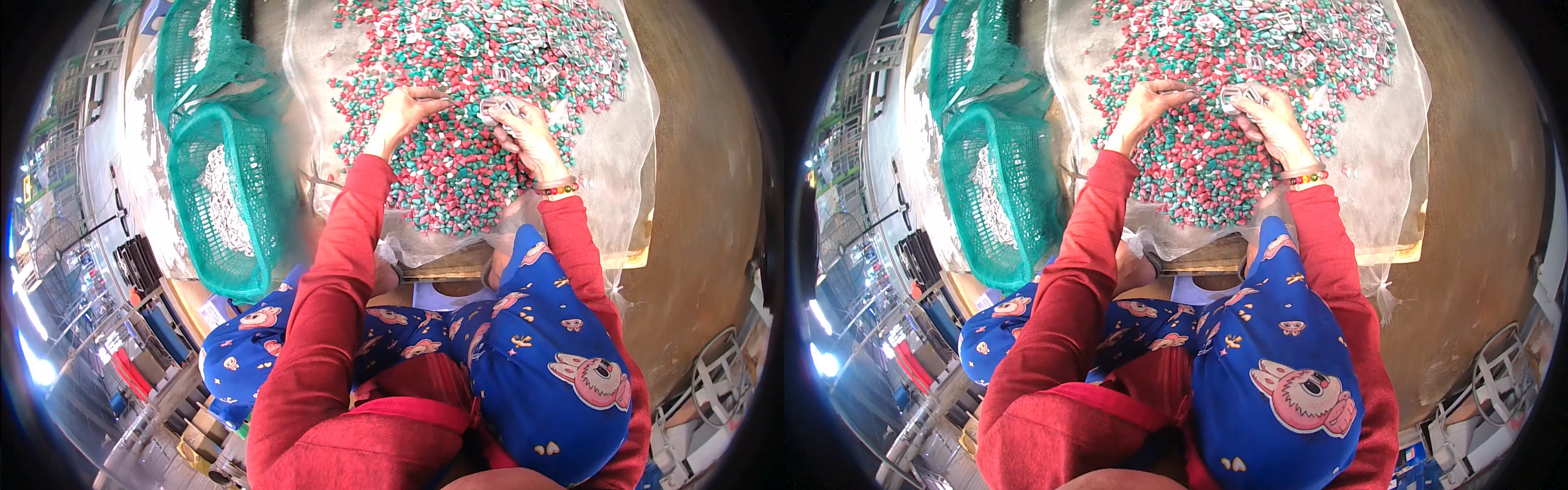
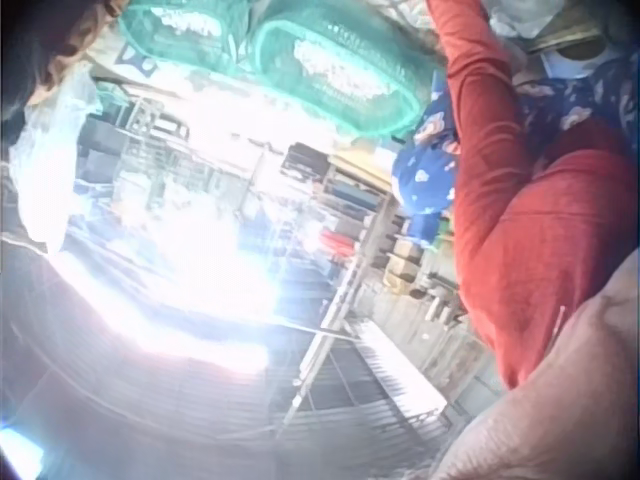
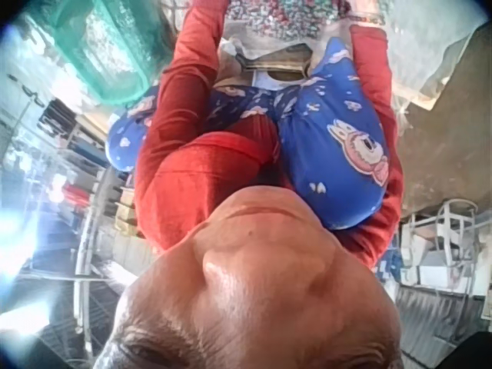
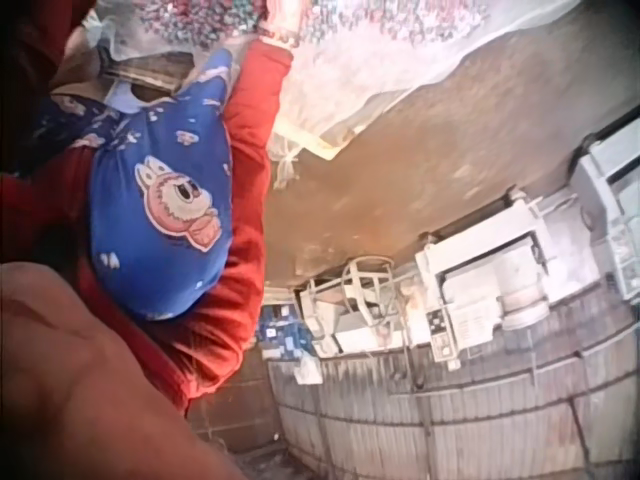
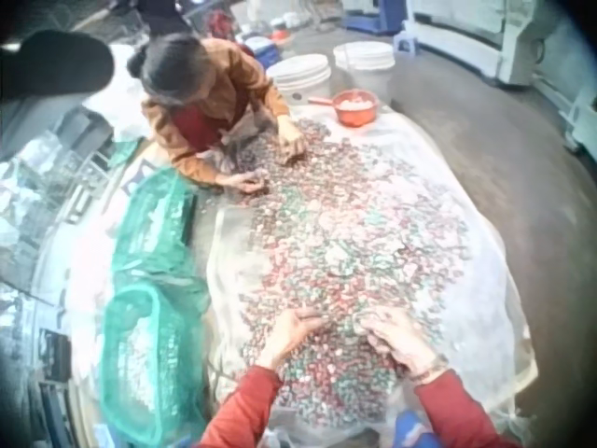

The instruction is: The person trims metal pieces using a hand tool, then sorts through a pile of colorful stones and metal pieces by hand to gather the metal pieces.

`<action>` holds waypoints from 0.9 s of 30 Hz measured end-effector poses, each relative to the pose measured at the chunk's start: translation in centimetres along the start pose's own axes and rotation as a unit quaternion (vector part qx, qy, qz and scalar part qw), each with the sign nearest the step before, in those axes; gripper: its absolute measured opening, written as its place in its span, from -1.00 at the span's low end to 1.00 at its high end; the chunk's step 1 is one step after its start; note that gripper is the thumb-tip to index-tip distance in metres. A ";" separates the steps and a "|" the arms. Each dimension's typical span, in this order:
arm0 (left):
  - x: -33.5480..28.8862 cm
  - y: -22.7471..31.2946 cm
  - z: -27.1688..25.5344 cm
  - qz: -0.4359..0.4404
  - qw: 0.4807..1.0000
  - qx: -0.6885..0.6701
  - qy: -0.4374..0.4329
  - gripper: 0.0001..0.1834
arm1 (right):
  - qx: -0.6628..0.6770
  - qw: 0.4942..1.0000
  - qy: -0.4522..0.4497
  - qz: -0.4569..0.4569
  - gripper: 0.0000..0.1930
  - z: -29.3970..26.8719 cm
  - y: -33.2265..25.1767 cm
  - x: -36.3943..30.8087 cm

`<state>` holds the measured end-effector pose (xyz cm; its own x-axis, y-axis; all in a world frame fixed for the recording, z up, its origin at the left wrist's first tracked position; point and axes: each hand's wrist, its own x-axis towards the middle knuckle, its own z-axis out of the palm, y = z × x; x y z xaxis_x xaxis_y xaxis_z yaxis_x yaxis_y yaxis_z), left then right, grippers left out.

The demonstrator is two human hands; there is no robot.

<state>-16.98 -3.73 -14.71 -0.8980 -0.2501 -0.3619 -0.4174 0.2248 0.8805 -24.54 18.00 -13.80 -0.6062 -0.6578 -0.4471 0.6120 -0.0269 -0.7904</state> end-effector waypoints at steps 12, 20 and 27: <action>-2.6 0.7 0.8 -0.076 0.742 -0.661 -0.082 -0.78 | 0.162 0.985 -0.055 0.005 -0.65 1.0 -0.3 -0.3; -4.1 0.7 3.1 -0.095 0.672 -0.732 -0.065 -0.50 | 0.188 0.976 -0.094 -0.064 -0.44 2.0 -1.9 -0.4; -5.4 0.2 6.4 -0.099 0.541 -0.833 -0.056 -0.46 | -0.273 0.917 -0.046 -0.286 -0.48 6.3 -2.1 -2.2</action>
<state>-13.10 3.69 -14.59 -0.9007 -0.0347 -0.4330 0.1142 -0.9807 -0.1590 -21.28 14.75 -8.55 -0.6887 -0.7144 0.1236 -0.1531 -0.0233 -0.9879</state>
